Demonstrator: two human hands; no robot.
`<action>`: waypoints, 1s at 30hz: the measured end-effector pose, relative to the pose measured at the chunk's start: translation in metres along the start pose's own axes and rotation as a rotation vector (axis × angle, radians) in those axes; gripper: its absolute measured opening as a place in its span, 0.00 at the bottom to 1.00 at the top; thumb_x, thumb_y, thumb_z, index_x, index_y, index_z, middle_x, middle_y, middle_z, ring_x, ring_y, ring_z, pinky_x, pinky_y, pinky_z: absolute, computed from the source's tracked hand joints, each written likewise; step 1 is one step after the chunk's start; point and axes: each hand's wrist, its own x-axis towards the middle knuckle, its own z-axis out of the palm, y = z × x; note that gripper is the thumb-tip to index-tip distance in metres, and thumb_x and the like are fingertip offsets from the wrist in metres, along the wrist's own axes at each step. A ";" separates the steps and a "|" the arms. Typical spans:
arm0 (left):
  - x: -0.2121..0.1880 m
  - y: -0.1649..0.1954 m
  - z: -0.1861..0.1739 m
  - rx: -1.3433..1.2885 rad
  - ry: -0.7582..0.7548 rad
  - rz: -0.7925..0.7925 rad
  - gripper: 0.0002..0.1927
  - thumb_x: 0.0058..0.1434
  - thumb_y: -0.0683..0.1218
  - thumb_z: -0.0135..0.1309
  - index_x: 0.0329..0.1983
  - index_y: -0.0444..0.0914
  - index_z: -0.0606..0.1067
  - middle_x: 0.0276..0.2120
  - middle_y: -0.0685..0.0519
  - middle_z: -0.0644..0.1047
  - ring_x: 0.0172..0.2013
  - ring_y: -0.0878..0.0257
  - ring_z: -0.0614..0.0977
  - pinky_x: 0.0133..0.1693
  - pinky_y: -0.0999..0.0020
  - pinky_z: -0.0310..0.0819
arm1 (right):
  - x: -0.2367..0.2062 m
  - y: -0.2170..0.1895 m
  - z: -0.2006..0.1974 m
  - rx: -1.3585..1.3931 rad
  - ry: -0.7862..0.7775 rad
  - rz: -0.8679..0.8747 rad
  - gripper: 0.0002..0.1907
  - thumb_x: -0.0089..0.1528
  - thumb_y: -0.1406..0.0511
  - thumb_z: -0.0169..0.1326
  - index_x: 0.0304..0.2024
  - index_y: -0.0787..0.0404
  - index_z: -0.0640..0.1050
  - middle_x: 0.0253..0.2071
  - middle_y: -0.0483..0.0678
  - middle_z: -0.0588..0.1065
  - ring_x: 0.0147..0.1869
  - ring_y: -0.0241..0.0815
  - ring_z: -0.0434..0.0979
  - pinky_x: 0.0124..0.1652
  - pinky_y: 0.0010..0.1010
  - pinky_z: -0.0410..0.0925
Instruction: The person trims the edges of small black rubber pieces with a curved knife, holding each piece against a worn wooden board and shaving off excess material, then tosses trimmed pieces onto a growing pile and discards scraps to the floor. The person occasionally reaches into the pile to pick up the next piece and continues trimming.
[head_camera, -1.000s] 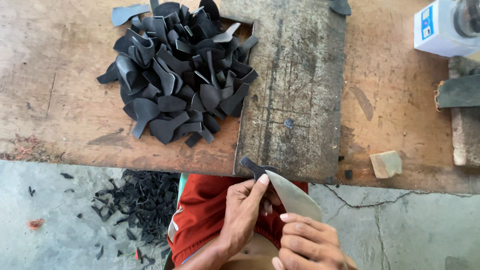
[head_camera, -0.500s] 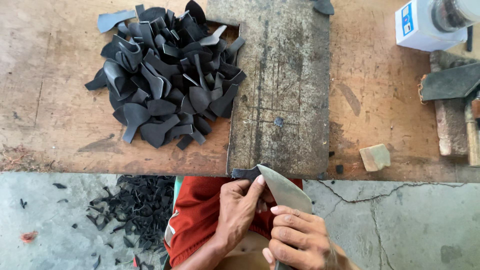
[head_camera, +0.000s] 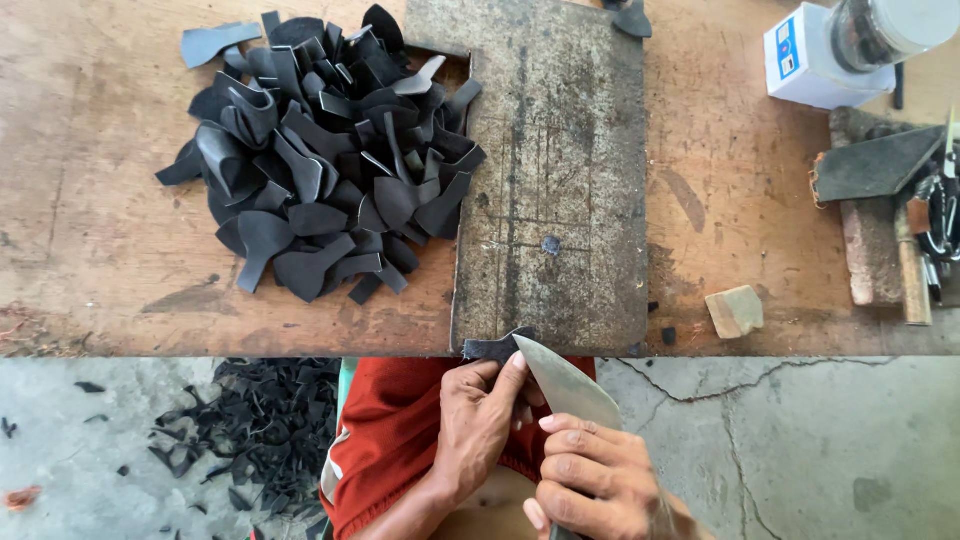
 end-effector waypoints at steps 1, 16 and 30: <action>0.000 0.000 -0.001 0.011 -0.006 0.009 0.21 0.68 0.49 0.54 0.23 0.31 0.80 0.19 0.54 0.79 0.17 0.72 0.72 0.20 0.75 0.64 | 0.001 0.000 -0.001 0.008 -0.010 0.006 0.12 0.60 0.65 0.66 0.28 0.62 0.76 0.28 0.46 0.71 0.34 0.43 0.78 0.50 0.43 0.78; 0.003 -0.033 -0.010 -0.029 -0.043 0.092 0.16 0.67 0.44 0.55 0.25 0.31 0.79 0.19 0.60 0.76 0.22 0.76 0.69 0.22 0.74 0.63 | 0.014 0.019 0.006 0.080 -0.122 -0.059 0.11 0.63 0.67 0.64 0.30 0.61 0.75 0.31 0.45 0.71 0.38 0.42 0.78 0.55 0.44 0.77; -0.005 0.005 -0.011 -0.247 -0.027 -0.173 0.20 0.68 0.53 0.54 0.33 0.30 0.81 0.19 0.50 0.78 0.15 0.68 0.74 0.19 0.75 0.67 | 0.036 0.057 -0.014 -0.007 -0.014 0.064 0.09 0.56 0.67 0.64 0.28 0.64 0.76 0.31 0.48 0.75 0.38 0.47 0.80 0.54 0.50 0.76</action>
